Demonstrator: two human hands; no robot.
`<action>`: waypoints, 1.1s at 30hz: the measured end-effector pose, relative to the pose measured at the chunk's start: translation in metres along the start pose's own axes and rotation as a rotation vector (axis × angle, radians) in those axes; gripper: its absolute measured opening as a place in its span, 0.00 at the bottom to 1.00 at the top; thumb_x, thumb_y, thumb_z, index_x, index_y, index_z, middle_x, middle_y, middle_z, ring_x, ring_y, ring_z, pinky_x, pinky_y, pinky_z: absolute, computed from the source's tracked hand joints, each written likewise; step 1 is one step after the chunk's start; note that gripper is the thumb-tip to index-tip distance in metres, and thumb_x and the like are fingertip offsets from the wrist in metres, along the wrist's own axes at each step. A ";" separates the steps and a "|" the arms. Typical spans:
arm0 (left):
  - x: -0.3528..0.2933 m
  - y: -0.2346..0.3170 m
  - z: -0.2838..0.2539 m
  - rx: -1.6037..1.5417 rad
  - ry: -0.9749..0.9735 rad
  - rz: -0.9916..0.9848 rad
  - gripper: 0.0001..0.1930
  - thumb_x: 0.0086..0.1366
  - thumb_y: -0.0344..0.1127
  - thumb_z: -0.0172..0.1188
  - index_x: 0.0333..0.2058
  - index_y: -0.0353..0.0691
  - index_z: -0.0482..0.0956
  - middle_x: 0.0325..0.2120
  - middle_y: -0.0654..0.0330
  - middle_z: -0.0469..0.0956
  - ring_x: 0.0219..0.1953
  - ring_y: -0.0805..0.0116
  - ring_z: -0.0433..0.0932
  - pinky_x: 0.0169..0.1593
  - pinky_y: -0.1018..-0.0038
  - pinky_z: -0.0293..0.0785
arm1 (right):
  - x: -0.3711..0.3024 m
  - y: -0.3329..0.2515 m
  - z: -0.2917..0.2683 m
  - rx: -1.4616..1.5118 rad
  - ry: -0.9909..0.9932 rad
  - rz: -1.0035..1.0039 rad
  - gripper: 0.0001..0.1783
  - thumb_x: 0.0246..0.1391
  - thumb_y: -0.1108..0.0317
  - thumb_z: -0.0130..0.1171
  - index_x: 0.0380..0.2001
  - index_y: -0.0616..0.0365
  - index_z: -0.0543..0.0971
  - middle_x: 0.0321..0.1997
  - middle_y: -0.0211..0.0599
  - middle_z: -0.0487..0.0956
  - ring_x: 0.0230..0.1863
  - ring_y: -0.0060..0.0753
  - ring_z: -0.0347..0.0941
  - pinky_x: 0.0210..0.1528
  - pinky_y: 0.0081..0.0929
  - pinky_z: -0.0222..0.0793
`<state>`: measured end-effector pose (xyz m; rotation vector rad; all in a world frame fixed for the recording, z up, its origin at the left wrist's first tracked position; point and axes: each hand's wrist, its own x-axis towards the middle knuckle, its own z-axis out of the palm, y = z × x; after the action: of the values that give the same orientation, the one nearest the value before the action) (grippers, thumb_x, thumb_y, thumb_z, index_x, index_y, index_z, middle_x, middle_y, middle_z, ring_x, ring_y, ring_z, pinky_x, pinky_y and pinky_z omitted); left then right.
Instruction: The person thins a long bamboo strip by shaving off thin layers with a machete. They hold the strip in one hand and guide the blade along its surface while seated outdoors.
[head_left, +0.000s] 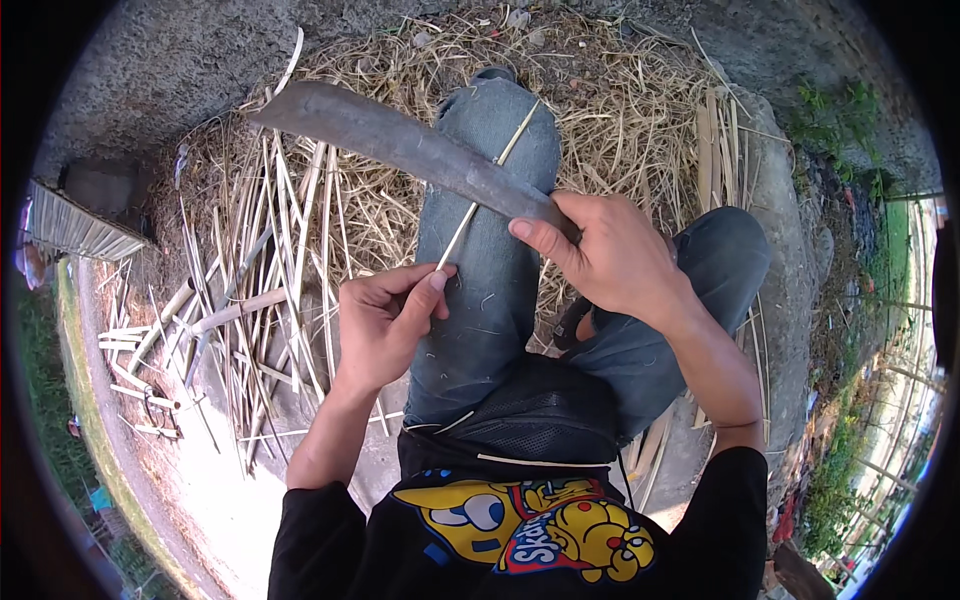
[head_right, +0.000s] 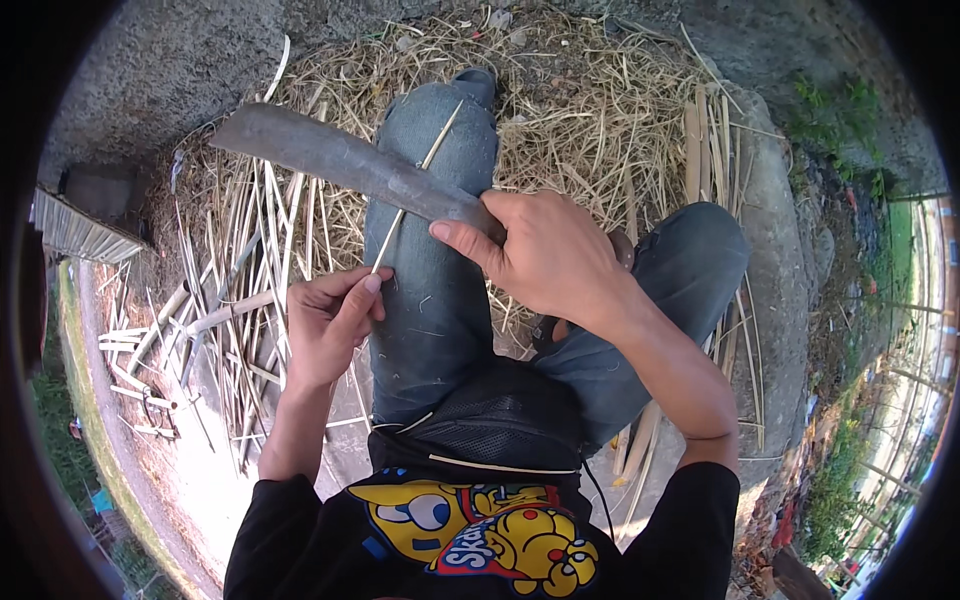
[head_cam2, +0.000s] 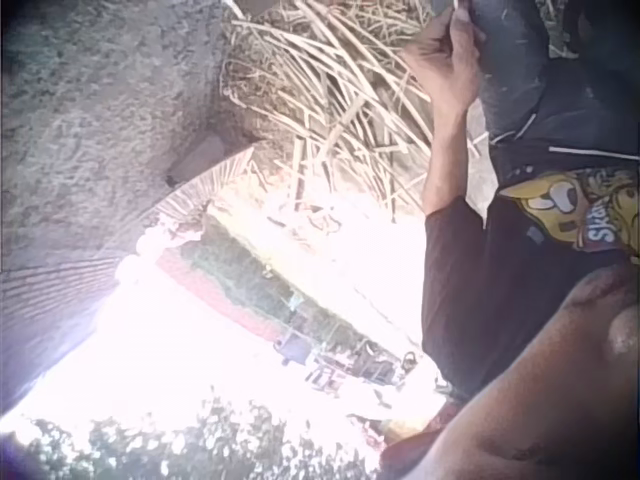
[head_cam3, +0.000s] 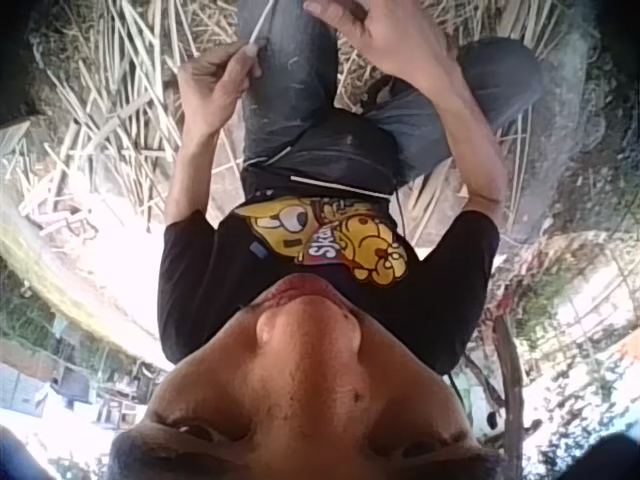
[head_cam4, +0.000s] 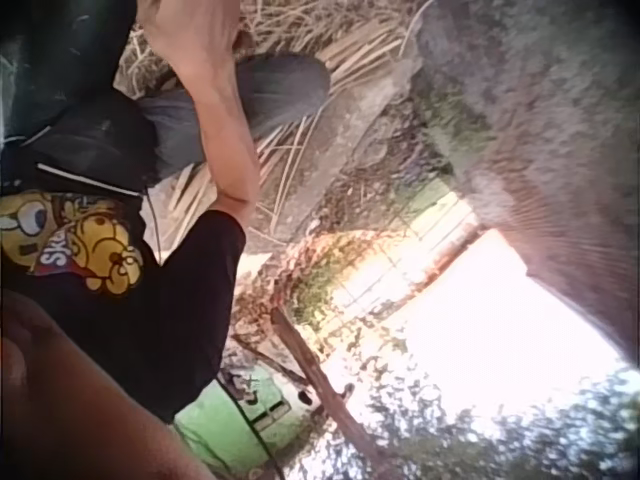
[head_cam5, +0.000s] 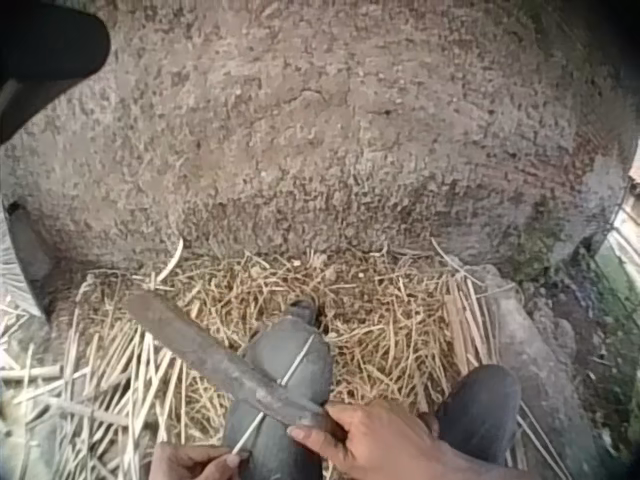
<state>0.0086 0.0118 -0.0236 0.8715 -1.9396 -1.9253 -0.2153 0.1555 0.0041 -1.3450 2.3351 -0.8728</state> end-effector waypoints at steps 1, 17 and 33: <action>0.001 -0.001 -0.001 0.003 0.002 0.015 0.11 0.72 0.30 0.60 0.44 0.27 0.84 0.20 0.61 0.78 0.15 0.86 0.62 0.19 0.84 0.54 | 0.000 0.001 -0.001 -0.017 -0.001 -0.025 0.42 0.63 0.31 0.51 0.18 0.65 0.76 0.12 0.48 0.71 0.18 0.55 0.74 0.25 0.45 0.69; -0.003 -0.002 -0.004 -0.046 -0.025 -0.035 0.11 0.72 0.32 0.60 0.42 0.28 0.85 0.19 0.64 0.77 0.16 0.85 0.65 0.20 0.85 0.57 | 0.008 -0.003 -0.007 -0.056 -0.023 -0.029 0.42 0.62 0.31 0.51 0.18 0.65 0.76 0.13 0.50 0.72 0.21 0.57 0.75 0.27 0.48 0.70; -0.006 -0.001 -0.021 -0.214 -0.139 -0.170 0.12 0.74 0.33 0.56 0.39 0.28 0.83 0.17 0.67 0.70 0.14 0.85 0.59 0.17 0.83 0.51 | 0.006 -0.003 -0.009 -0.117 -0.127 -0.035 0.43 0.63 0.30 0.48 0.20 0.65 0.79 0.13 0.47 0.74 0.21 0.54 0.76 0.30 0.47 0.73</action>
<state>0.0258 -0.0016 -0.0221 0.8873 -1.7370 -2.2971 -0.2218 0.1525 0.0132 -1.4475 2.3017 -0.6486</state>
